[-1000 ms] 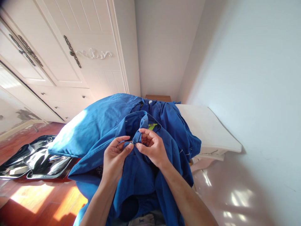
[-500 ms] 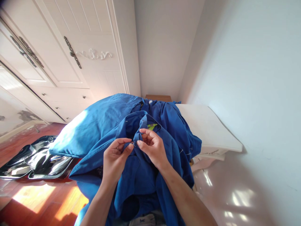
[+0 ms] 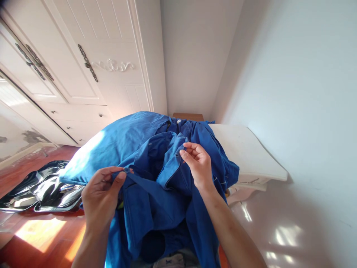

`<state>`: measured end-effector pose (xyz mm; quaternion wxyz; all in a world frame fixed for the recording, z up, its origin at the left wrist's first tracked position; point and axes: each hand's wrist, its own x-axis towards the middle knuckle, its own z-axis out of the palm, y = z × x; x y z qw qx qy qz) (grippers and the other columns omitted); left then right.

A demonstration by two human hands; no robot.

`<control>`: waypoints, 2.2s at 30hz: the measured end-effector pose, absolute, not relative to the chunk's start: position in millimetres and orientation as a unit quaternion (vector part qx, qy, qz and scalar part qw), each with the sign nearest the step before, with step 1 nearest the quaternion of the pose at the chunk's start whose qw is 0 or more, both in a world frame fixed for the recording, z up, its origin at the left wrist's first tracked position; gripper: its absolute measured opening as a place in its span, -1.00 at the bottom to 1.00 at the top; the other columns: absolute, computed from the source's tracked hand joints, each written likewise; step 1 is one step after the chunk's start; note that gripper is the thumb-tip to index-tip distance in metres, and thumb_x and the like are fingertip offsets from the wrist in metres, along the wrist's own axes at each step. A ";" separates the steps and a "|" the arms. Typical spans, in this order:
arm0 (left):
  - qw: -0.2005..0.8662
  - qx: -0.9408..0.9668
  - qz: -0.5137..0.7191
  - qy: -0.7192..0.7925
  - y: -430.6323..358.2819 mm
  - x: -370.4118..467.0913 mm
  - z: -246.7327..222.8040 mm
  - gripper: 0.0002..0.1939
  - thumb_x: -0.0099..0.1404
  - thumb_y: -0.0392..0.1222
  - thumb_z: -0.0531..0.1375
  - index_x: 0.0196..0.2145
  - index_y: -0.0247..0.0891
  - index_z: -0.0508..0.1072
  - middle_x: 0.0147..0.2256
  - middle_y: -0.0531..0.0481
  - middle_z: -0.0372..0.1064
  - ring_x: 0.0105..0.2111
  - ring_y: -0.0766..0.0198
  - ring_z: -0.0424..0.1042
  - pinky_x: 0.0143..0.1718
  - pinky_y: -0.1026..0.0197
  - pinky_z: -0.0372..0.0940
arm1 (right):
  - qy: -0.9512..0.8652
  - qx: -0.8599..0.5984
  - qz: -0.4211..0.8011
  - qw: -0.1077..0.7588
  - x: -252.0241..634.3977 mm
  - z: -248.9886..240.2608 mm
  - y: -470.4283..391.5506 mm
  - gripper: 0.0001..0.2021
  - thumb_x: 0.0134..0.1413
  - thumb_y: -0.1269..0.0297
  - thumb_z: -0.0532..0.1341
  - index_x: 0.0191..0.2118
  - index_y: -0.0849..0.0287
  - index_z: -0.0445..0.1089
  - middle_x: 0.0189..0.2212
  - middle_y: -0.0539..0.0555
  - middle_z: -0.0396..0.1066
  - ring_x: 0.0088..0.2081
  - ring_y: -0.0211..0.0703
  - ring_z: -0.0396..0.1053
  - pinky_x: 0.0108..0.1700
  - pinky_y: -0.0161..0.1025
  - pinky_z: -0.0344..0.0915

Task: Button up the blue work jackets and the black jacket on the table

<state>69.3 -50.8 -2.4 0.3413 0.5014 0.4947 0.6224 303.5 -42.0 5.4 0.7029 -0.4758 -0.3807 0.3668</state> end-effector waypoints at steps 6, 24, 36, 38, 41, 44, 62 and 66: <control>0.409 0.592 0.517 0.463 -38.1 33.5 4.7 -0.66 0.28 0.09 0.27 -0.15 -0.20 0.56 -0.35 -0.06 0.57 -0.30 0.15 0.55 -0.31 0.25 0.38 | -0.389 -0.489 0.323 0.711 304.0 -5.2 -40.0 -0.66 -0.11 0.11 0.49 -0.21 0.14 0.52 -0.42 0.00 0.47 -0.42 -0.25 0.37 -0.44 -0.32 0.34; 0.131 0.877 0.153 0.436 -56.9 103.8 -9.2 -0.90 0.29 -0.17 0.30 -0.36 -0.19 0.60 -0.40 -0.12 0.57 -0.35 0.00 0.56 -0.31 0.10 0.31 | -0.440 -0.487 0.311 0.687 273.9 7.6 -34.9 -0.73 -0.03 0.09 0.45 -0.26 0.10 0.51 -0.38 0.02 0.48 -0.34 -0.18 0.42 -0.29 -0.23 0.41; 0.421 0.655 0.437 0.450 -61.8 88.0 -21.9 -0.85 0.22 -0.26 0.22 -0.33 -0.15 0.63 -0.37 0.01 0.59 -0.33 0.17 0.56 -0.32 0.26 0.38 | -0.691 -0.532 0.191 0.450 272.8 -1.8 -119.0 -0.90 0.20 0.22 0.33 -0.18 0.06 0.51 -0.41 0.02 0.47 -0.42 -0.22 0.41 -0.41 -0.31 0.33; 0.436 0.635 0.450 0.451 -64.8 88.4 -16.1 -0.87 0.22 -0.22 0.24 -0.33 -0.19 0.62 -0.39 0.01 0.58 -0.35 0.19 0.54 -0.33 0.28 0.39 | -0.688 -0.544 0.185 0.442 266.9 -8.2 -121.7 -0.87 0.21 0.21 0.32 -0.16 0.09 0.49 -0.36 0.05 0.51 -0.37 -0.18 0.46 -0.37 -0.31 0.37; 0.460 0.624 0.437 0.457 -70.2 88.6 -9.1 -0.86 0.22 -0.17 0.27 -0.30 -0.22 0.62 -0.39 0.01 0.58 -0.37 0.23 0.53 -0.35 0.31 0.37 | -0.685 -0.556 0.129 0.453 258.9 -13.6 -116.4 -0.91 0.22 0.24 0.29 -0.25 0.14 0.48 -0.36 0.07 0.49 -0.34 -0.17 0.47 -0.29 -0.29 0.40; 0.459 0.625 0.433 0.459 -76.5 88.3 -6.2 -0.85 0.24 -0.14 0.28 -0.28 -0.22 0.62 -0.34 0.00 0.59 -0.32 0.24 0.54 -0.30 0.32 0.38 | -0.702 -0.539 0.068 0.460 254.5 -10.7 -109.7 -0.94 0.21 0.33 0.26 -0.27 0.16 0.49 -0.33 0.09 0.47 -0.28 -0.15 0.46 -0.20 -0.27 0.40; 0.498 0.586 0.432 0.471 -79.8 91.4 0.5 -0.78 0.19 -0.06 0.33 -0.23 -0.19 0.64 -0.36 0.03 0.58 -0.39 0.30 0.49 -0.39 0.37 0.34 | -0.646 -0.542 0.088 0.530 275.4 -10.5 -90.6 -0.85 0.17 0.39 0.29 -0.42 0.14 0.54 -0.44 0.03 0.53 -0.40 -0.19 0.50 -0.30 -0.35 0.38; 0.486 0.567 0.464 0.476 -79.4 97.7 -4.2 -0.76 0.14 -0.01 0.39 -0.30 -0.20 0.64 -0.33 -0.01 0.60 -0.28 0.22 0.55 -0.25 0.32 0.41 | -0.630 -0.583 0.059 0.510 274.0 -17.3 -85.3 -0.84 0.12 0.42 0.23 -0.47 0.17 0.45 -0.52 0.04 0.50 -0.47 -0.17 0.47 -0.40 -0.33 0.33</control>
